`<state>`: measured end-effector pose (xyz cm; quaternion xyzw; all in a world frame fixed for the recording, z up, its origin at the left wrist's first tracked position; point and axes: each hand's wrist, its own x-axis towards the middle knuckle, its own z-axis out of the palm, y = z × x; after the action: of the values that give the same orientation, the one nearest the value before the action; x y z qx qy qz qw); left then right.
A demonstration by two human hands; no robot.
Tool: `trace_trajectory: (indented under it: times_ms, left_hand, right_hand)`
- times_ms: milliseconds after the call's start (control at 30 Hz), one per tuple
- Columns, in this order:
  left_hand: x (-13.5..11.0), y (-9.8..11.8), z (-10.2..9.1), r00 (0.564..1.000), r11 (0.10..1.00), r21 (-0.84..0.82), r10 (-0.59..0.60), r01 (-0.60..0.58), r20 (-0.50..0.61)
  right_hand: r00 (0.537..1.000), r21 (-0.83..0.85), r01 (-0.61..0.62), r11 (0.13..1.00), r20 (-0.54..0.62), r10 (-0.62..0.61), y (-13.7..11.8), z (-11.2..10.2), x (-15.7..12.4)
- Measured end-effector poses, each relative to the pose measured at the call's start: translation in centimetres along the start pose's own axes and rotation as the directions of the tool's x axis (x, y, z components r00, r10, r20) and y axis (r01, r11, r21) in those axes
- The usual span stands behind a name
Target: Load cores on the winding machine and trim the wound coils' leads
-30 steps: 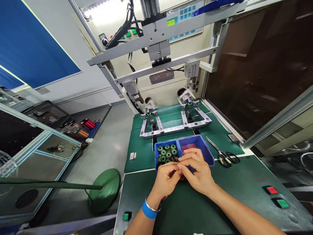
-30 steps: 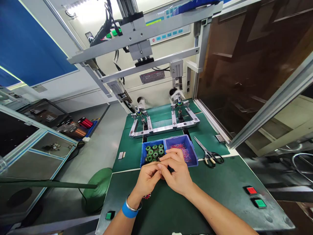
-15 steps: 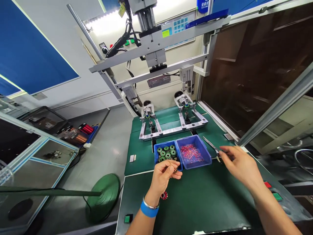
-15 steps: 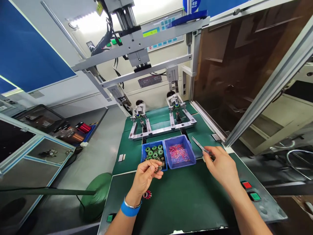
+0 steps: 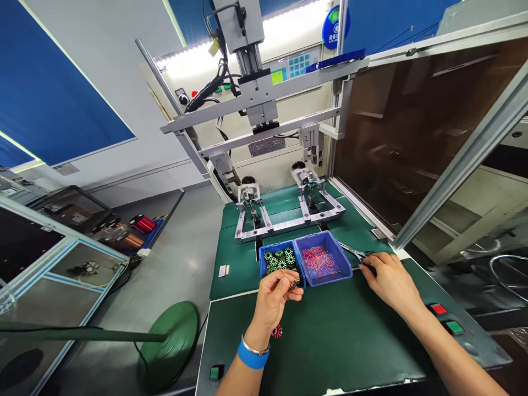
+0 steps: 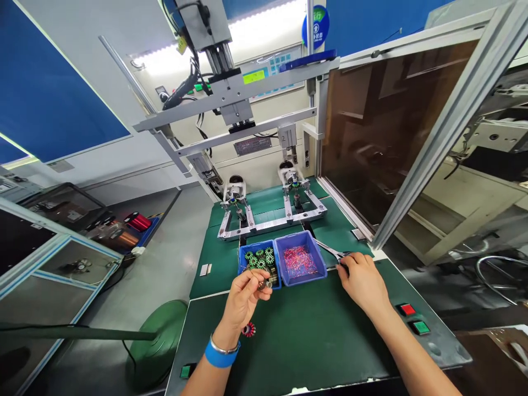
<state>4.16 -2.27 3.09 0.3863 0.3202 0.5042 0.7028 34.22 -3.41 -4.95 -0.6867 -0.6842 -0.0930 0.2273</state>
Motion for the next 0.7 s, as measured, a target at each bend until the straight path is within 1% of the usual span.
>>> trace_trajectory:
  times_ms: [67,167,267,367,433,500,533,567,633,667,700]
  left_hand:
    - [0.0,0.0,0.0,1.0,1.0,-0.015,-0.001,0.001,-0.008]
    - [-0.1,0.0,-0.1,1.0,0.999,-0.052,-0.007,0.006,-0.02]
    - [0.0,0.0,-0.1,1.0,0.997,-0.082,-0.013,0.011,-0.025]
    - [0.0,0.2,0.0,1.0,0.994,-0.105,-0.005,0.003,-0.021]
    - [0.0,0.3,0.1,0.999,0.993,-0.116,0.011,-0.015,-0.035]
    - [0.0,0.4,0.1,0.998,0.992,-0.119,0.023,-0.029,-0.057]
    - [0.0,0.5,0.1,0.997,0.992,-0.12,0.024,-0.032,-0.067]
    - [0.0,0.5,0.1,0.997,0.992,-0.121,0.025,-0.034,-0.074]
    - [0.1,0.5,0.2,0.996,0.992,-0.119,0.023,-0.033,-0.081]
    - [0.1,0.5,0.3,0.996,0.993,-0.117,0.02,-0.03,-0.085]
    - [0.1,0.6,0.4,0.996,0.993,-0.115,0.016,-0.026,-0.089]
  right_hand:
    - [0.998,-0.02,0.005,1.0,0.055,-0.004,0.0,-0.1,0.5]
    - [0.982,-0.066,-0.028,0.997,0.183,0.04,0.1,-0.6,1.4]
    - [0.944,-0.11,-0.056,0.992,0.318,0.088,0.1,-1.3,2.2]
    - [0.898,-0.129,-0.077,0.989,0.421,0.125,0.6,-1.8,2.7]
    - [0.881,-0.065,-0.139,0.988,0.448,0.153,1.5,-2.1,2.5]
    - [0.882,0.092,-0.239,0.967,0.436,0.177,2.6,-2.7,2.1]
    - [0.884,0.182,-0.3,0.936,0.422,0.201,3.1,-3.1,1.8]
    - [0.88,0.275,-0.369,0.888,0.41,0.238,3.5,-3.7,1.6]
    - [0.844,0.447,-0.508,0.736,0.429,0.322,3.8,-5.4,1.1]
    - [0.825,0.52,-0.551,0.653,0.459,0.331,3.6,-6.4,1.0]
    - [0.819,0.587,-0.564,0.581,0.489,0.302,3.2,-7.4,0.9]
